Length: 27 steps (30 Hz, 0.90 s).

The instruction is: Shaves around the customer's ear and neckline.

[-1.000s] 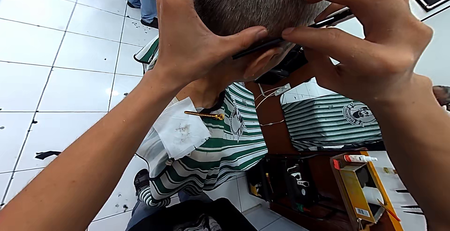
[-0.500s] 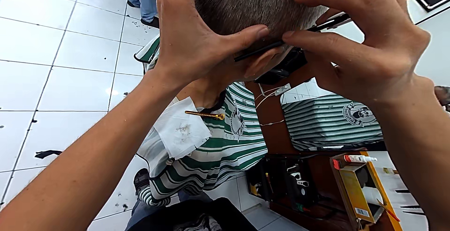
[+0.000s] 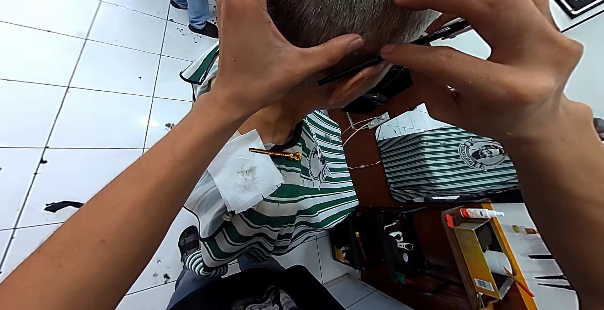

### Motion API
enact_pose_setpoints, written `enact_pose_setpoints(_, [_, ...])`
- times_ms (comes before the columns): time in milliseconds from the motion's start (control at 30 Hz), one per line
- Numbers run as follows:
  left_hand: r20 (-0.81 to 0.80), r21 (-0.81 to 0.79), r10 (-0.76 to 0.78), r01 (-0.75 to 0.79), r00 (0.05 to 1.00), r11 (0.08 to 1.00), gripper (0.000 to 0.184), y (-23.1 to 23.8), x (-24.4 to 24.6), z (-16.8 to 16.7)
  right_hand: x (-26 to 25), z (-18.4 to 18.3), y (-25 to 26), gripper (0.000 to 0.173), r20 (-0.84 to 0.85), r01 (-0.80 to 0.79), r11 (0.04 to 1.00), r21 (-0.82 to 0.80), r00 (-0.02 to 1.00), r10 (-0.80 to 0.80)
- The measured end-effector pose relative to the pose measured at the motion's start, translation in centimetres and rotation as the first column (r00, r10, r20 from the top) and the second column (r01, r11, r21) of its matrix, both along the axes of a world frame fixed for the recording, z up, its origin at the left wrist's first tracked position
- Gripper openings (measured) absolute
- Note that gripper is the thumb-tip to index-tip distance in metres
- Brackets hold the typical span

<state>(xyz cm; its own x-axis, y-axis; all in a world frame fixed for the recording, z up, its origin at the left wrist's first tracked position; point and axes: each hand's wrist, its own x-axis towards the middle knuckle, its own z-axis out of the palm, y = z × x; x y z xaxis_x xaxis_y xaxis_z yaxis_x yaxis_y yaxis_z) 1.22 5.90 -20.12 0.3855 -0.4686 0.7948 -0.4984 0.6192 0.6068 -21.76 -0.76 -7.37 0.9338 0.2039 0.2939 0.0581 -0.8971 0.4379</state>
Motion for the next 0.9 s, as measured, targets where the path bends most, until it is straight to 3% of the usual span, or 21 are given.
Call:
enact_pose_setpoints(267, [0.003,0.005,0.005,-0.005,1.000,1.000,0.071,-0.1,0.0,-0.1,0.0,0.5,0.1,0.026,-0.011,-0.003,0.999,0.051,1.000,0.003])
enact_pose_setpoints(433, [0.012,0.005,-0.061,0.061,0.998,0.998,0.076,-0.1,0.5,-0.3,0.4,-1.2,2.6,0.017,0.371,-0.003,0.953,0.303,0.921,-0.115])
enact_pose_setpoints(533, [-0.020,-0.017,-0.144,0.144,0.989,0.989,0.067,0.6,1.4,-0.3,0.0,-4.9,7.9,0.024,0.421,0.049,0.960,0.276,0.892,-0.166])
enact_pose_setpoints(633, [-0.061,0.002,-0.169,0.169,0.984,0.986,0.057,2.6,2.9,-0.8,-0.5,-12.3,11.8,0.029,0.377,0.063,0.957,0.284,0.910,-0.172])
enact_pose_setpoints(733, [-0.089,0.005,-0.162,0.163,0.983,0.987,0.069,4.7,4.1,-2.0,-0.2,-19.0,13.1,0.024,0.332,0.074,0.956,0.285,0.928,-0.171])
enact_pose_setpoints(900, [-0.066,0.061,-0.197,0.201,0.978,0.978,0.071,6.9,4.5,-3.6,-0.1,-22.9,13.1,0.021,0.356,0.132,0.951,0.280,0.906,-0.230])
